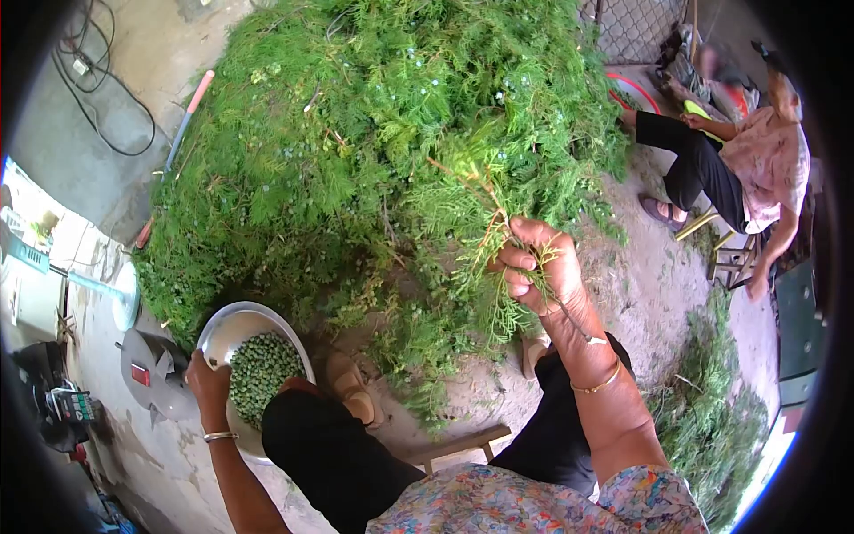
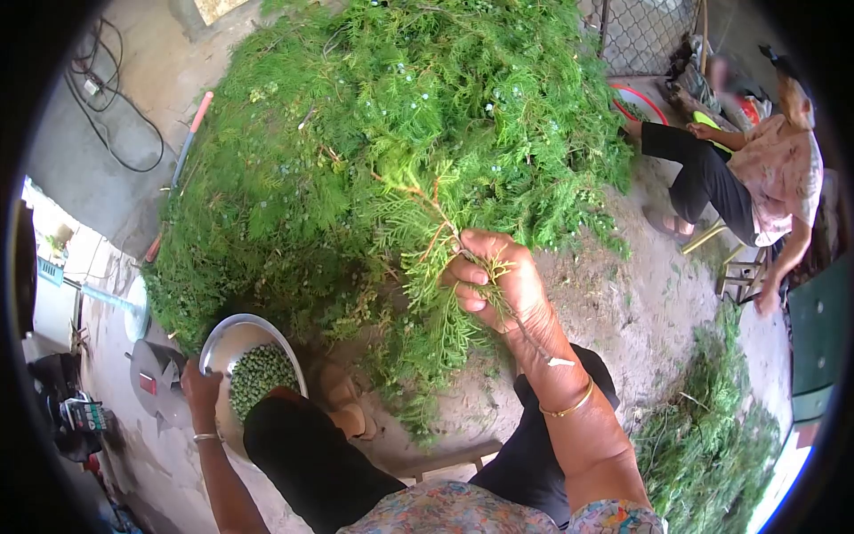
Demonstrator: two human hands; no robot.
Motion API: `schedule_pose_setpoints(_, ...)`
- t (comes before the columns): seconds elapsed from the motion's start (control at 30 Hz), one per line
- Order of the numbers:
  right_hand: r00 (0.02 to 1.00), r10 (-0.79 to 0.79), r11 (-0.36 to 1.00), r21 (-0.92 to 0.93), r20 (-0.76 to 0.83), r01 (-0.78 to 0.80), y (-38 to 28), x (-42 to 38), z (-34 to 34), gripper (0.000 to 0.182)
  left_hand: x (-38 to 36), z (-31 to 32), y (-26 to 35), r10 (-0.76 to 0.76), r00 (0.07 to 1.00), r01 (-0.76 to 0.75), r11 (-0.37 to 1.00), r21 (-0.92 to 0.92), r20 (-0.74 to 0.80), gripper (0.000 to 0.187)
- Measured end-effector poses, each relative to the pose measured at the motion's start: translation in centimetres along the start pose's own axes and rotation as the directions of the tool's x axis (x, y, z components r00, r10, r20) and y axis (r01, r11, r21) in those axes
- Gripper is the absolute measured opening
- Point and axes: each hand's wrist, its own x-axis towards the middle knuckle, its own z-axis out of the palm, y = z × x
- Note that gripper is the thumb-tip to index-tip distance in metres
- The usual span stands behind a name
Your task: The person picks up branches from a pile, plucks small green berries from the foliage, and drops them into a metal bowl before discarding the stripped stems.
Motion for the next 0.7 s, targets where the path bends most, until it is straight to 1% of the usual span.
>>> schedule_pose_setpoints(0.03, 0.996, 0.038, 0.999, 0.002, -0.075, -0.038, 0.0, 0.0, 0.1, 0.019, -1.5, -0.4, 1.0, 0.121, 0.987, -0.088, 0.957, 0.278, -0.104, 0.046)
schedule_pose_setpoints(0.07, 0.996, 0.04, 0.999, 0.002, -0.076, -0.04, 0.1, -0.1, 0.0, 0.019, -2.8, -0.8, 2.0, 0.262, 0.95, -0.134, 0.832, 0.538, -0.169, 0.051)
schedule_pose_setpoints(0.1, 0.995, 0.067, 0.997, 0.053, -0.078, -0.063, 0.1, -0.1, -0.1, 0.019, -2.9, -1.4, 3.3, 0.167, 0.981, -0.109, 0.898, 0.427, -0.1, 0.048)
schedule_pose_setpoints(0.13, 0.992, 0.095, 0.991, 0.102, -0.08, -0.087, 0.1, -0.2, -0.1, 0.019, -3.1, -2.0, 5.3, 0.162, 0.982, -0.106, 0.899, 0.425, -0.098, 0.048)
schedule_pose_setpoints(0.17, 0.994, 0.108, 0.987, 0.12, -0.025, -0.105, 0.2, 0.1, -0.6, 0.018, -3.4, -2.5, 8.0, 0.143, 0.989, -0.137, 0.983, 0.121, -0.035, 0.047)
schedule_pose_setpoints(0.2, 0.993, 0.111, 0.988, 0.115, -0.026, -0.107, 0.2, 0.2, -0.8, 0.018, -3.7, -2.9, 10.7, 0.142, 0.989, -0.133, 0.971, -0.197, 0.03, 0.047)
schedule_pose_setpoints(0.27, 0.988, 0.134, 0.973, 0.178, 0.073, -0.145, 0.3, 0.4, -0.9, 0.018, -4.7, -3.2, 16.4, 0.328, 0.943, -0.291, 0.893, -0.344, 0.055, 0.042)
schedule_pose_setpoints(0.3, 0.991, 0.113, 0.984, 0.13, 0.073, -0.122, 0.4, 0.6, -0.9, 0.017, -4.8, -2.7, 19.2, 0.419, 0.899, -0.298, 0.798, -0.524, 0.126, 0.038)
schedule_pose_setpoints(0.33, 0.991, 0.116, 0.984, 0.125, 0.073, -0.125, 0.5, 0.8, -1.0, 0.017, -4.9, -2.2, 21.7, 0.517, 0.839, -0.275, 0.674, -0.686, 0.172, 0.034)
schedule_pose_setpoints(0.4, 0.984, 0.131, 0.972, 0.18, 0.121, -0.152, 0.6, 1.1, -1.4, 0.018, -5.8, -1.3, 26.1, 0.684, 0.713, -0.316, 0.511, -0.799, 0.156, 0.028)
schedule_pose_setpoints(0.47, 0.986, 0.122, 0.973, 0.183, 0.116, -0.142, 0.4, 1.0, -1.1, 0.018, -6.9, -0.4, 29.8, 0.752, 0.645, -0.257, 0.381, -0.888, 0.136, 0.023)
schedule_pose_setpoints(0.53, 0.987, 0.112, 0.973, 0.189, 0.113, -0.132, 0.3, 1.0, -0.9, 0.018, -7.8, 0.5, 31.9, 0.794, 0.567, -0.096, 0.328, -0.94, 0.219, 0.026)
schedule_pose_setpoints(0.57, 0.99, 0.106, 0.979, 0.165, 0.094, -0.121, 0.2, 1.1, -1.0, 0.019, -8.2, 1.0, 32.4, 0.805, 0.539, 0.01, 0.289, -0.957, 0.249, 0.03)
schedule_pose_setpoints(0.6, 0.993, 0.098, 0.984, 0.14, 0.073, -0.107, 0.1, 1.0, -1.0, 0.019, -8.4, 1.4, 32.7, 0.811, 0.53, 0.014, 0.284, -0.959, 0.248, 0.03)
schedule_pose_setpoints(0.63, 0.997, 0.08, 0.99, 0.115, -0.009, -0.079, 0.0, 0.9, -0.7, 0.019, -8.8, 1.8, 32.8, 0.799, 0.546, 0.085, 0.247, -0.965, 0.252, 0.032)
schedule_pose_setpoints(0.67, 0.996, 0.082, 0.99, 0.118, -0.018, -0.08, 0.1, 0.9, -1.0, 0.019, -9.2, 2.1, 32.6, 0.782, 0.565, 0.155, 0.212, -0.965, 0.263, 0.035)
schedule_pose_setpoints(0.7, 0.994, 0.109, 0.985, 0.132, 0.01, -0.109, 0.1, 1.0, -1.3, 0.019, -9.4, 2.3, 32.4, 0.771, 0.58, 0.155, 0.215, -0.964, 0.265, 0.033)
